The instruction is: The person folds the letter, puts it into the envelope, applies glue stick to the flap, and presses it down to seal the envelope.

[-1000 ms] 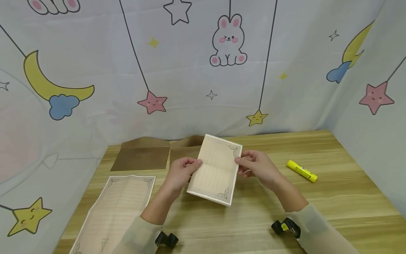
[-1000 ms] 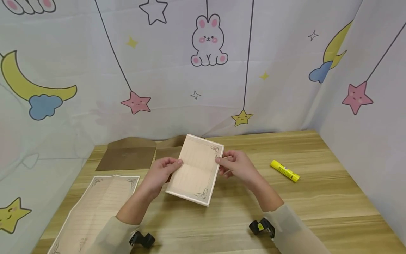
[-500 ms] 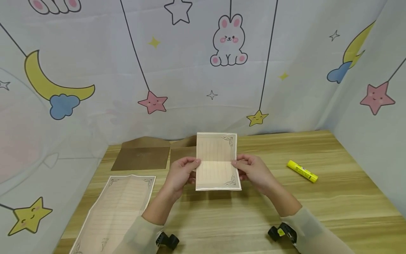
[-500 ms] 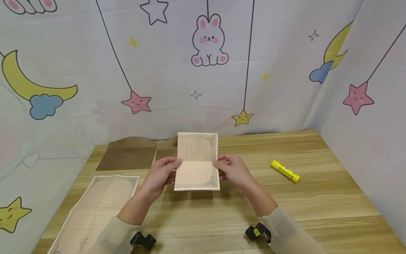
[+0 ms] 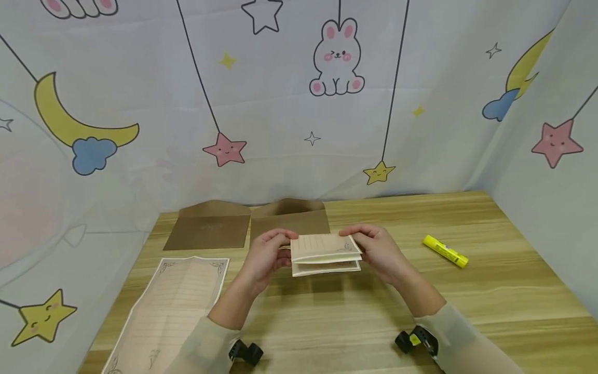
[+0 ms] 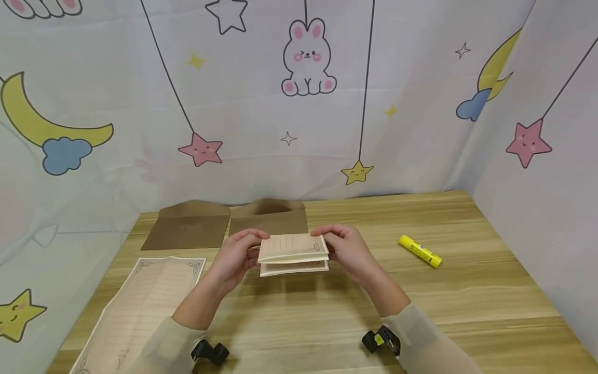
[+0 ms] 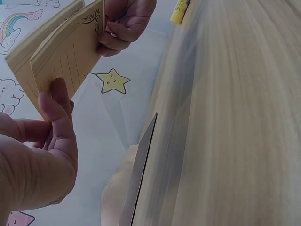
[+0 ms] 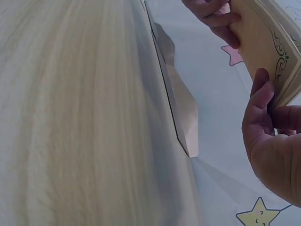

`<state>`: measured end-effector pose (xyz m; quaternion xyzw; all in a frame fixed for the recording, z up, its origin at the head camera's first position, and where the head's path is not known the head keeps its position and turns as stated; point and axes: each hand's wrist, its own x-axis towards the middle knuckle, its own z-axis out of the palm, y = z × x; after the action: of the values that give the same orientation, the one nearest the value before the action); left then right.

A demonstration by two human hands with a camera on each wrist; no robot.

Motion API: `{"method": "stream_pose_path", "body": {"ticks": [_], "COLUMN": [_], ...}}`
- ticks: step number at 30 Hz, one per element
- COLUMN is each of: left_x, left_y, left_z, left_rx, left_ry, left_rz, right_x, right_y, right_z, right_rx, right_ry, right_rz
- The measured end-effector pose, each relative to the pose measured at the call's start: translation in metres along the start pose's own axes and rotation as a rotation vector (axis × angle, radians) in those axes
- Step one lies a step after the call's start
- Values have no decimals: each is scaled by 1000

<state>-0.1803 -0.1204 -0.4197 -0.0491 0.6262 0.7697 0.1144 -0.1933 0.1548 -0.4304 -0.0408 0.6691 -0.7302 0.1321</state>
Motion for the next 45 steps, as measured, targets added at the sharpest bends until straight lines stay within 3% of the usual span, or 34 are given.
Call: {"method": "stream_pose_path", "body": {"ticks": [4, 13, 18, 24, 31, 34, 39, 45], "left_x": [0, -1, -2, -4, -5, -7, -12, -18], "left_y": [1, 5, 7, 8, 9, 9, 10, 7], "left_z": [1, -2, -1, -1, -1, -1, 5, 19], "left_rx": [10, 134, 230, 430, 618, 646, 686, 792], "left_ry": [-13, -77, -45, 7, 56, 66, 53, 36], "left_rz": [23, 155, 199, 273, 386, 432, 524, 722], "right_x": [0, 0, 0, 1, 1, 0, -4, -10], "right_y": [-2, -10, -11, -9, -7, -8, -12, -17], "right_z": [0, -3, -6, -7, -10, -11, -7, 8], "right_rx": [-36, -201, -273, -309, -471, -600, -812, -859], "right_ry": [-12, -11, -5, 3, 39, 49, 53, 40], "right_rz": [-30, -99, -186, -235, -292, -362, -551, -751]}}
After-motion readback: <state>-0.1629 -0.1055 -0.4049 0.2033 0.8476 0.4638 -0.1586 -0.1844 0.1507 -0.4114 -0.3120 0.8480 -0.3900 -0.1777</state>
